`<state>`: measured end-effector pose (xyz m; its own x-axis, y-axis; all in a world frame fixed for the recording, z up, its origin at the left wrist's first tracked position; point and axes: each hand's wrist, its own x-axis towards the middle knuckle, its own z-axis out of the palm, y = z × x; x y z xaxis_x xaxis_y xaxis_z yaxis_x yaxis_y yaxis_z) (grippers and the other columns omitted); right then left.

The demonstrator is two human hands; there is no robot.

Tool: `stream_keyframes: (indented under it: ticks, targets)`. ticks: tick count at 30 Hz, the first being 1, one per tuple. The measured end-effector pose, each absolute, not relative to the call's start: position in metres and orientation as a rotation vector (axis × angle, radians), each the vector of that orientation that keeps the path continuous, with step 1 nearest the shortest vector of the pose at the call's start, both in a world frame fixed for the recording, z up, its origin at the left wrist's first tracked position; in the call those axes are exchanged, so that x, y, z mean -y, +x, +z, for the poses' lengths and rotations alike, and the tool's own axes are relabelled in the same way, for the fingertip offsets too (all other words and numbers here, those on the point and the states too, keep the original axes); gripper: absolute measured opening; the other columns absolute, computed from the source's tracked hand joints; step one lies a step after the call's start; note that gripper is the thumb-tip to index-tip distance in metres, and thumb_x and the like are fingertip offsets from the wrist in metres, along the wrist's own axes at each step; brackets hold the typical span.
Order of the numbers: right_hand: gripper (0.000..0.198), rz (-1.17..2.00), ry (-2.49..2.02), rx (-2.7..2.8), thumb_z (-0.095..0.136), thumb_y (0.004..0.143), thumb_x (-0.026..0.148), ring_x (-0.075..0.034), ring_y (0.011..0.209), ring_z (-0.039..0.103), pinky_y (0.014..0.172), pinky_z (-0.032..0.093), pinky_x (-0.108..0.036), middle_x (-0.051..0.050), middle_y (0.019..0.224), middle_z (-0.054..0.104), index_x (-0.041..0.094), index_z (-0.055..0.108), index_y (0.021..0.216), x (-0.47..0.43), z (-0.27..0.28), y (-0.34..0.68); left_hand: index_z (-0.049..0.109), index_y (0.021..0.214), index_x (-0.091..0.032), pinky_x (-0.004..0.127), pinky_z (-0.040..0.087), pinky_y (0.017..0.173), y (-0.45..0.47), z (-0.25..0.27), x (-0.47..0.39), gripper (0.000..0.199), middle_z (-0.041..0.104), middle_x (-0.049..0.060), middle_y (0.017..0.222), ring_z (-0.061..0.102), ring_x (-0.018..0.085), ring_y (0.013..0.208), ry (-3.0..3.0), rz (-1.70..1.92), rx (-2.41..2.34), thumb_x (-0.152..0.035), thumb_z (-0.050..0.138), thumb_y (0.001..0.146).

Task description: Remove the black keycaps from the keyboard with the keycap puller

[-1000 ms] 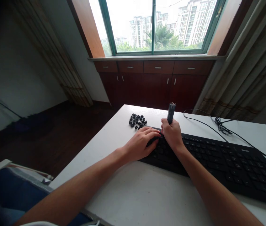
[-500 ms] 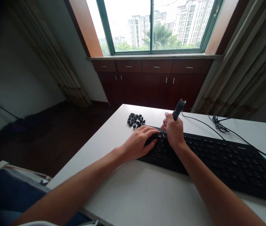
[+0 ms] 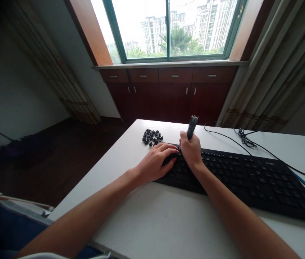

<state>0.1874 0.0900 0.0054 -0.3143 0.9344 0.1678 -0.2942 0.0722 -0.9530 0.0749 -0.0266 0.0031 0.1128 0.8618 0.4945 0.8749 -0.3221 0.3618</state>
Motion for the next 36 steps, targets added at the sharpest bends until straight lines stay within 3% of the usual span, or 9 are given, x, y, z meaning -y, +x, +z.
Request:
stream_keyframes:
  ticks: [12, 14, 19, 21, 24, 29, 32, 36]
  targets:
    - [0.043, 1.822, -0.411, 1.429, 0.074, 0.084, 0.038, -0.009, 0.05, 0.034, 0.049, 0.038, -0.022, 0.006, 0.055, 0.04, 0.022, 0.043, 0.06, -0.09, 0.017, 0.188, 0.061, 0.114, -0.019, 0.046, 0.052, 0.103, 0.078, 0.004, 0.028, 0.02, 0.066, 0.011, 0.119, 0.063, 0.027, 0.112, -2.25, -1.152, 1.906, -0.027, 0.059, 0.095]
    - [0.043, 1.803, -0.393, 1.446, 0.075, 0.084, 0.041, -0.009, 0.051, 0.033, 0.05, 0.038, -0.022, 0.007, 0.055, 0.038, 0.022, 0.043, 0.062, -0.089, 0.017, 0.19, 0.055, 0.12, -0.018, 0.046, 0.054, 0.099, 0.08, 0.005, 0.03, 0.032, 0.065, 0.013, 0.117, 0.064, 0.027, 0.11, -2.165, -1.27, 2.001, -0.036, 0.062, 0.094]
    - [0.039, 1.684, -0.484, 1.516, 0.072, 0.085, 0.046, -0.01, 0.052, 0.037, 0.05, 0.038, -0.022, 0.006, 0.056, 0.042, 0.021, 0.048, 0.066, -0.084, 0.012, 0.186, 0.03, 0.149, -0.016, 0.053, 0.05, 0.108, 0.093, 0.008, 0.027, 0.092, 0.051, 0.021, 0.144, 0.054, 0.036, 0.131, -2.129, -1.4, 2.132, -0.064, 0.071, 0.083]
    - [0.037, 1.487, -0.572, 1.609, 0.068, 0.087, 0.046, -0.011, 0.055, 0.041, 0.052, 0.039, -0.023, 0.003, 0.059, 0.048, 0.02, 0.052, 0.066, -0.081, 0.011, 0.182, 0.027, 0.151, -0.014, 0.055, 0.048, 0.11, 0.098, 0.008, 0.02, 0.099, 0.05, 0.024, 0.144, 0.052, 0.039, 0.133, -2.175, -1.417, 2.105, -0.069, 0.071, 0.081]
    - [0.037, 1.301, -0.65, 1.664, 0.062, 0.09, 0.046, -0.013, 0.059, 0.043, 0.053, 0.039, -0.025, 0.002, 0.062, 0.049, 0.02, 0.05, 0.065, -0.078, 0.009, 0.175, 0.033, 0.146, -0.011, 0.053, 0.052, 0.106, 0.104, 0.008, 0.007, 0.086, 0.054, 0.025, 0.137, 0.056, 0.038, 0.128, -2.177, -1.508, 2.048, -0.068, 0.062, 0.088]
    - [0.035, 1.328, -0.659, 1.652, 0.058, 0.089, 0.039, -0.013, 0.056, 0.041, 0.05, 0.036, -0.026, 0.003, 0.06, 0.043, 0.022, 0.044, 0.063, -0.078, 0.01, 0.176, 0.043, 0.133, -0.011, 0.05, 0.058, 0.092, 0.11, 0.008, -0.002, 0.071, 0.062, 0.02, 0.119, 0.065, 0.034, 0.109, -2.127, -1.516, 2.161, -0.066, 0.059, 0.091]
    - [0.034, 1.338, -0.634, 1.606, 0.058, 0.088, 0.037, -0.012, 0.055, 0.038, 0.049, 0.035, -0.026, 0.004, 0.059, 0.04, 0.022, 0.042, 0.062, -0.076, 0.012, 0.18, 0.041, 0.136, -0.01, 0.054, 0.056, 0.094, 0.112, 0.007, -0.001, 0.073, 0.061, 0.021, 0.12, 0.064, 0.035, 0.109, -2.12, -1.548, 2.132, -0.064, 0.061, 0.09]
    - [0.036, 1.317, -0.623, 1.55, 0.062, 0.085, 0.037, -0.01, 0.053, 0.034, 0.047, 0.032, -0.026, 0.005, 0.058, 0.038, 0.023, 0.039, 0.061, -0.075, 0.012, 0.181, 0.047, 0.131, -0.014, 0.053, 0.054, 0.099, 0.112, 0.004, -0.001, 0.062, 0.059, 0.018, 0.122, 0.061, 0.034, 0.113, -2.183, -1.586, 2.051, -0.06, 0.062, 0.091]
